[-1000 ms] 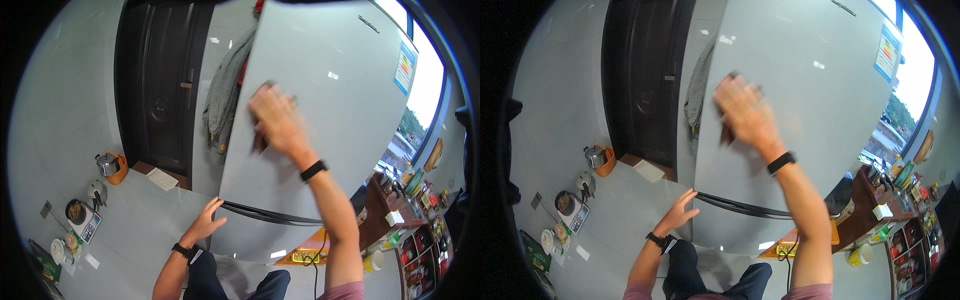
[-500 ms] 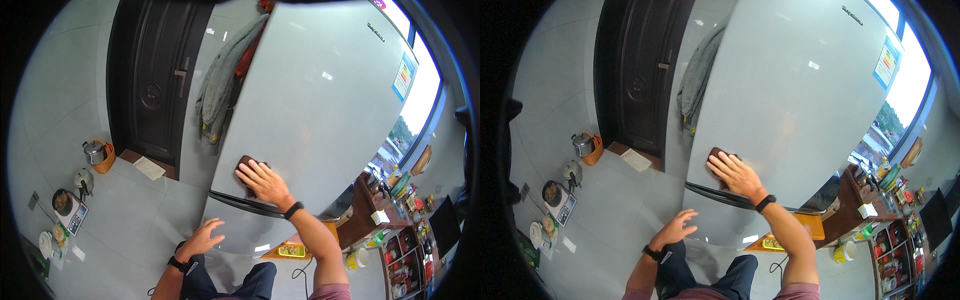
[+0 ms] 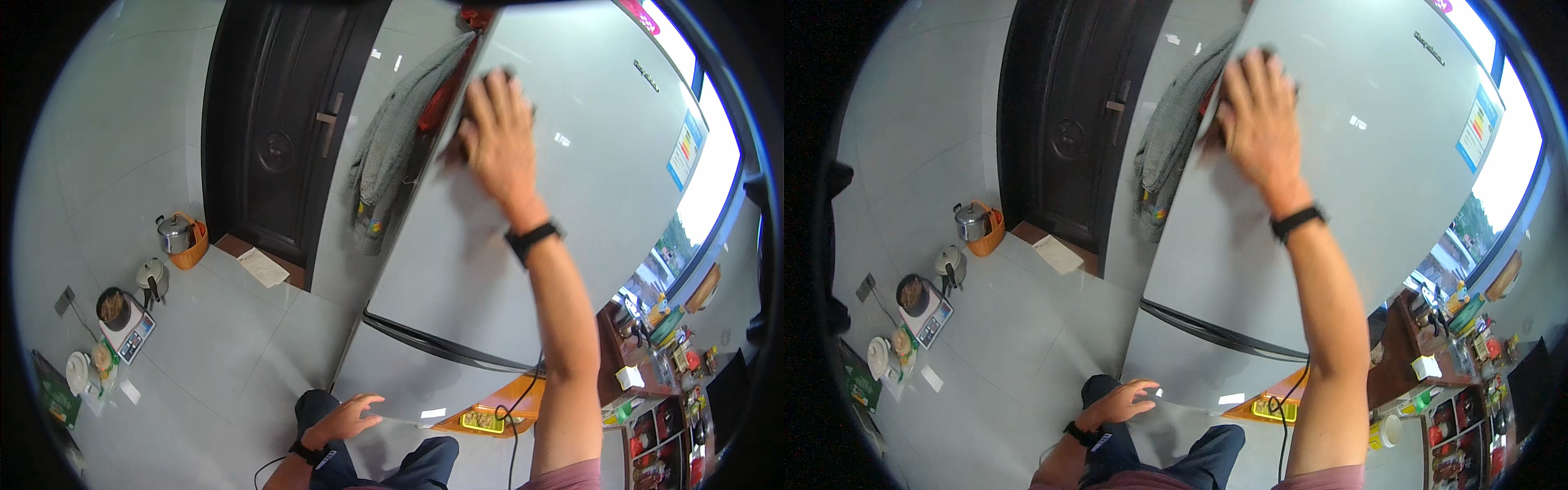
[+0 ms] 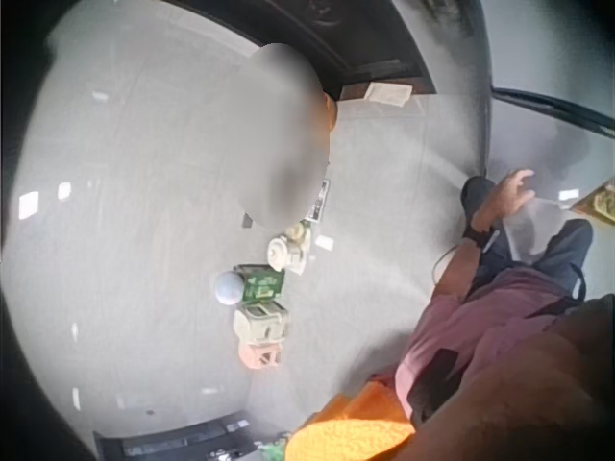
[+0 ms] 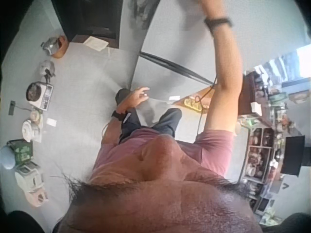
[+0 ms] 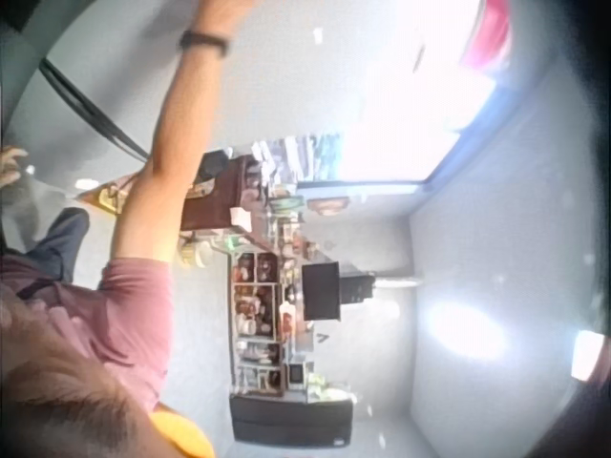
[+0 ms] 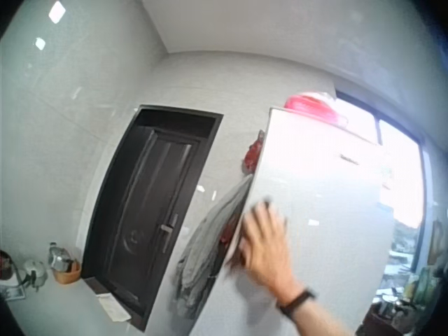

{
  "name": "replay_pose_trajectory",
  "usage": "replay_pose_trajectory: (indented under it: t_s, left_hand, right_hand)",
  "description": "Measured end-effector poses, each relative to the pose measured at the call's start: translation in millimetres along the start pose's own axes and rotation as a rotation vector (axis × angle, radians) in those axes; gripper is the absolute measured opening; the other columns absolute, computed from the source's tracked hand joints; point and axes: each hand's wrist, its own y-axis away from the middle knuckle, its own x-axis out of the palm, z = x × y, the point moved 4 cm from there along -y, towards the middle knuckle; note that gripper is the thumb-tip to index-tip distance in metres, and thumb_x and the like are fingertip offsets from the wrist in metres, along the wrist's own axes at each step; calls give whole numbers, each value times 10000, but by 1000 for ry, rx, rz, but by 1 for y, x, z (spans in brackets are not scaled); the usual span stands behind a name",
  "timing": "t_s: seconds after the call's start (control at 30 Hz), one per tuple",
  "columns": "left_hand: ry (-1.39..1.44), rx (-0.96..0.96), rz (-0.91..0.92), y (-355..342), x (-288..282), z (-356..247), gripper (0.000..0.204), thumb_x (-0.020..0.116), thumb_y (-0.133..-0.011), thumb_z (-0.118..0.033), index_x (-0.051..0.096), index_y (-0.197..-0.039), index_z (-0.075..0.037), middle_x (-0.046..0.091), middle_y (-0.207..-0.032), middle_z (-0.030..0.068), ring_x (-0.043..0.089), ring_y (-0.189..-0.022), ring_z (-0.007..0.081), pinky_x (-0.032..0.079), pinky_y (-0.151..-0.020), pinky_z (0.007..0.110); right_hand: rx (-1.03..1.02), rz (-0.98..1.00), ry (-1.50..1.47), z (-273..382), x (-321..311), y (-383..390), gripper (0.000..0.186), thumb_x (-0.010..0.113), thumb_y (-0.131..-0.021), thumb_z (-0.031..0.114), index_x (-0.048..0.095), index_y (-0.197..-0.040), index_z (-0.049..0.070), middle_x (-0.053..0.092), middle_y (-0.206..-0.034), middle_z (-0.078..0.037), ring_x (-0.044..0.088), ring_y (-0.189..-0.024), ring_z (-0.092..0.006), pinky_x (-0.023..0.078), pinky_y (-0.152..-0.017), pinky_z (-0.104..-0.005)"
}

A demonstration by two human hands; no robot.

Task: The person stirs food in a wok on an induction cooktop using a metal spatula, then covers the wok with a lid. Afterward, the person walks to a refrigerator and wipes its exterior with a brown cloth.

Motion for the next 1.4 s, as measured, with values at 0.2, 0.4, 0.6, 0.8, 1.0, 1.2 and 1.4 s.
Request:
replay_pose_trajectory:
  t_s: [0.2, 0.4, 0.6, 0.8, 1.0, 1.2, 1.4]
  left_hand:
    - [-61, -21, -24, 10, -13, 13, 541, 720, -985, -271, 574, -1466, -71, 612, -1437, 191, 661, -1215, 345, 540, -1027, 401]
    - [27, -119, -117, 51, -25, 25, 555, 729, -978, -280, 579, -1467, -65, 628, -1436, 186, 679, -1200, 341, 551, -1003, 407]
    - [40, -129, -163, 61, -29, 20, 572, 736, -980, -288, 575, -1475, -50, 656, -1420, 165, 677, -1220, 324, 547, -1003, 400]
    - [75, -140, -165, 55, -30, 22, 559, 730, -990, -277, 580, -1471, -35, 671, -1403, 161, 680, -1232, 311, 538, -1017, 395]
    - [124, -117, -269, 51, -43, 30, 504, 724, -997, -231, 602, -1442, -31, 695, -1350, 162, 701, -1196, 284, 565, -974, 377]
    - [90, -143, -330, 36, -65, 1, 455, 717, -1007, -218, 626, -1413, -35, 713, -1282, 181, 711, -1177, 271, 568, -974, 373]
    - [49, -104, -329, 21, -61, -19, 426, 698, -1022, -188, 624, -1418, -48, 716, -1263, 170, 704, -1173, 255, 569, -965, 359]
  right_hand:
    - [-398, 708, -180, 140, -3, 169, 582, 555, -969, 201, 534, -1548, 141, 415, -1674, -83, 368, -1558, -303, 306, -1288, -459]
    - [-342, 387, -119, 55, 10, 49, 544, 615, -956, 182, 582, -1499, 163, 440, -1672, -80, 353, -1577, -300, 245, -1314, -459]
    - [-214, -1, 319, -29, 10, -118, 313, 644, -971, 242, 715, -1215, 60, 618, -1406, -121, 466, -1427, -319, 362, -1189, -455]
    - [-278, 479, 245, 72, 60, 0, 263, 646, -927, 309, 786, -877, 92, 680, -955, -82, 601, -1039, -281, 450, -984, -425]
    - [-471, 817, 77, 232, 64, 205, 427, 522, -1002, 361, 754, -1162, 40, 701, -1231, -162, 575, -1285, -368, 395, -1134, -463]
    - [-447, 743, -203, 203, 52, 185, 301, 615, -898, 256, 730, -1081, 47, 693, -1238, -147, 598, -1274, -328, 344, -1241, -468]
    - [55, -80, 114, 33, 22, -20, 346, 717, -911, 156, 664, -1241, 68, 570, -1470, -103, 455, -1448, -332, 338, -1222, -524]
